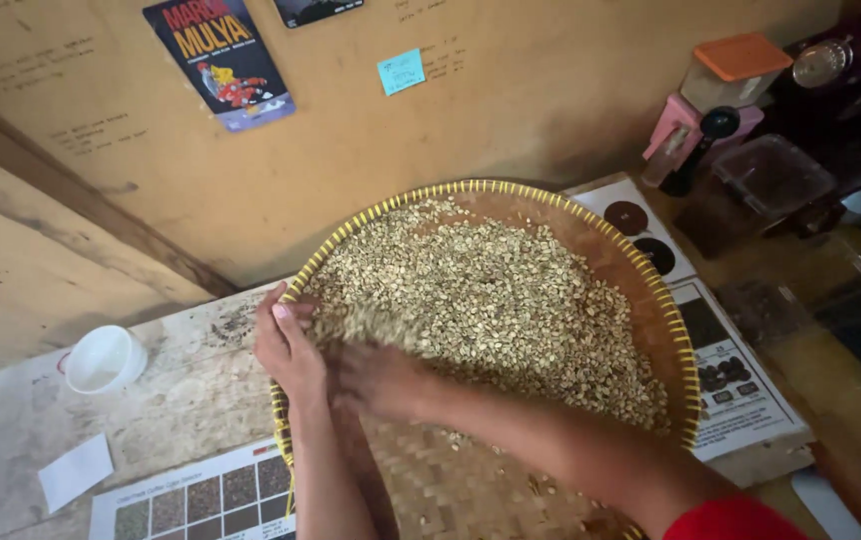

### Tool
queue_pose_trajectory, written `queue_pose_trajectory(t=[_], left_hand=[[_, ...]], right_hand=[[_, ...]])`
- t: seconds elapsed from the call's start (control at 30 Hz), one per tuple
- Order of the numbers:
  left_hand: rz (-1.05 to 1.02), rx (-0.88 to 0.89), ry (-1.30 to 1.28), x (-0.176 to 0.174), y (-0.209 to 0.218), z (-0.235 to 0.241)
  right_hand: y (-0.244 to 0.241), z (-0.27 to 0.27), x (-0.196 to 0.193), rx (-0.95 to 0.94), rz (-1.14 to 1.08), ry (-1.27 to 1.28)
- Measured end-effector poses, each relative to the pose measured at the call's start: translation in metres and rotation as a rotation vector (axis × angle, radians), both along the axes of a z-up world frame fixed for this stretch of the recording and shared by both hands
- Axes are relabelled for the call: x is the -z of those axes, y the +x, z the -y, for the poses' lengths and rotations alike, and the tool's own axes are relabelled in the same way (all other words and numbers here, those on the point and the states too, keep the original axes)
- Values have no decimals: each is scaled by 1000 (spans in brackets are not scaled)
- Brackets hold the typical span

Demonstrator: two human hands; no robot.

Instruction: The person sorts green coffee beans in a large woven basket by hand, picking out defective beans and moving them aside. The person repeatedly sifts through the beans with both hands to separate the good beans from the bad ones.

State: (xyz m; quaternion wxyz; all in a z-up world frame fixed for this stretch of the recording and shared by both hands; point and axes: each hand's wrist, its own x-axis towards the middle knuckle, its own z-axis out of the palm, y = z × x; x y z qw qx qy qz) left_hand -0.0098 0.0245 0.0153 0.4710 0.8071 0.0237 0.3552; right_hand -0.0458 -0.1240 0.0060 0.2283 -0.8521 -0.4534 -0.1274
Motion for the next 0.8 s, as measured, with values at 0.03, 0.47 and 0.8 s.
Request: queue_pose_trajectory(t=[0.03, 0.47, 0.8], left_hand=[[4, 0, 1, 2, 1, 2], [-1, 224, 74, 22, 10, 33], [141, 889, 433, -21, -58, 171]], right_hand=[[10, 11, -5, 0, 4, 1], [-7, 158, -23, 292, -151, -391], [-44, 237, -72, 461, -95, 323]])
